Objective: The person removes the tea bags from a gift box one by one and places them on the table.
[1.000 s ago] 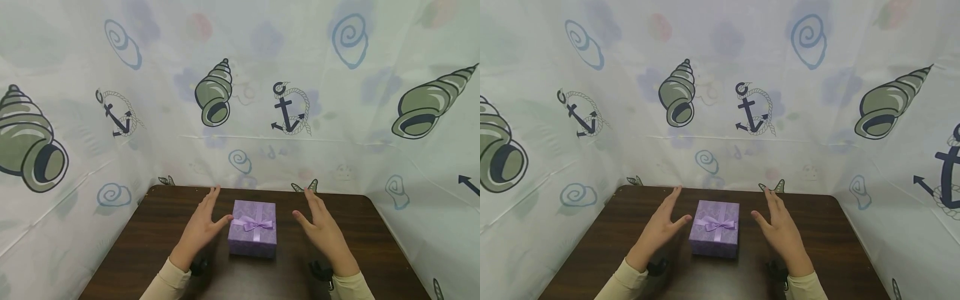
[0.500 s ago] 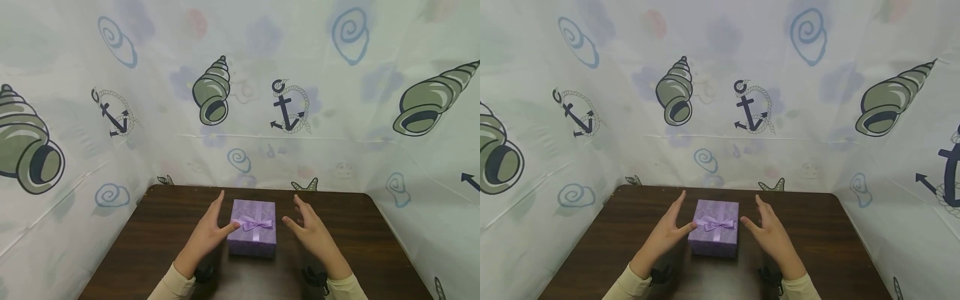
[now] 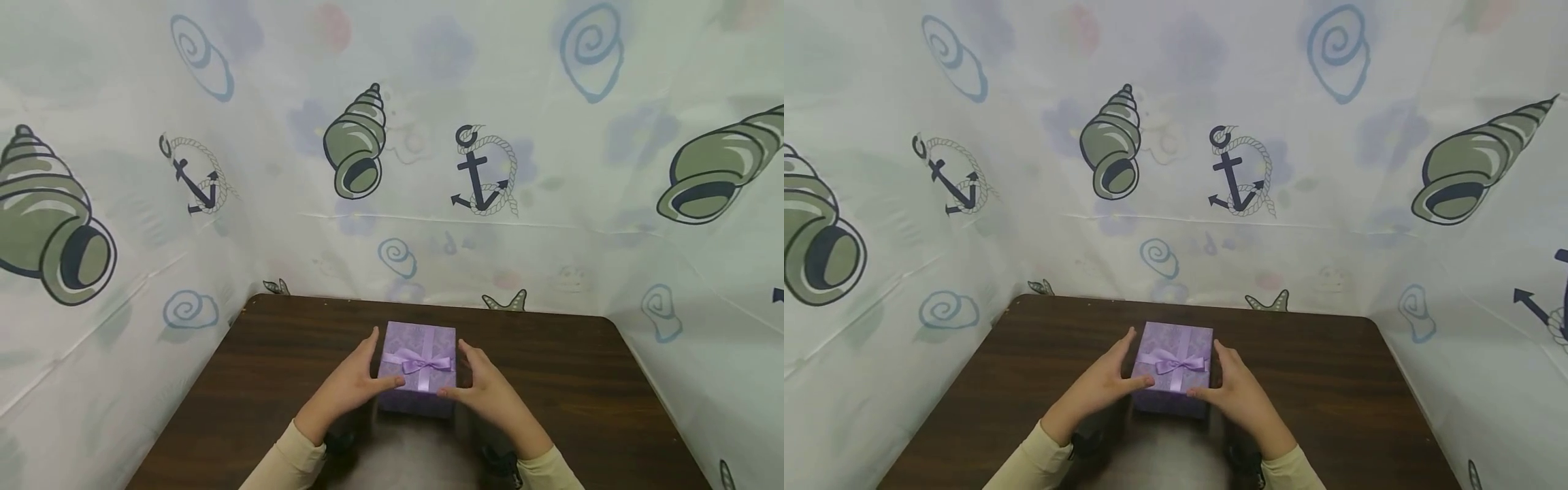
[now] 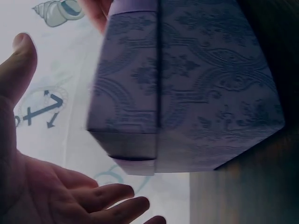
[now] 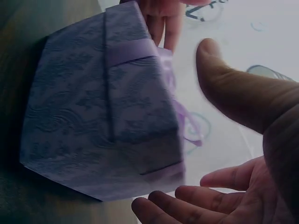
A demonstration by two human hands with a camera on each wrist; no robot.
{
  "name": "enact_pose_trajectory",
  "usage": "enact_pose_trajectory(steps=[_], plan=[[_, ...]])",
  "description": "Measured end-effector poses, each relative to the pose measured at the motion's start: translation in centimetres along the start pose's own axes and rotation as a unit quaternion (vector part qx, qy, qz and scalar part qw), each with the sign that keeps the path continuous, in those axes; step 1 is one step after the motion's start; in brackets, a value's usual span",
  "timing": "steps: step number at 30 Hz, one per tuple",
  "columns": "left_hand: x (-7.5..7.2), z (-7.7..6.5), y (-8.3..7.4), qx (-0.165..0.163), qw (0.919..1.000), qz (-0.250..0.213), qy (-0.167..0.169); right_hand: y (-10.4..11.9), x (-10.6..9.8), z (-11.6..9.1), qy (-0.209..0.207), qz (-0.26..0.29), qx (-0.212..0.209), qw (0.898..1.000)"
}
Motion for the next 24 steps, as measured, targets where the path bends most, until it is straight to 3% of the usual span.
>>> enact_pose_trajectory(steps=[8, 18, 24], plan=[[0.6, 0.5, 1.0, 0.008, 0.9996, 0.008, 0.025, -0.4, 0.9, 0.1, 0.006, -0.009, -0.002, 1.000], [1.7, 1.3, 1.7, 0.082, 0.9954, -0.043, 0.025, -0.6, 0.9, 0.5, 0.002, -0.044, -0.008, 0.999], [1.8, 1.2, 2.0, 0.071, 0.9971, -0.003, 0.027, -0.6, 0.5, 0.6, -0.003, -0.049, -0.012, 0.999]])
Point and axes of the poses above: each hand's wrist, its own z-axis towards the middle knuckle, its own x-axis out of the palm, y = z × x, the point moved 1 cm from there along z, towards the middle knuckle, and after that the axes turned 4 degrees about x, right-handed, at the moved point
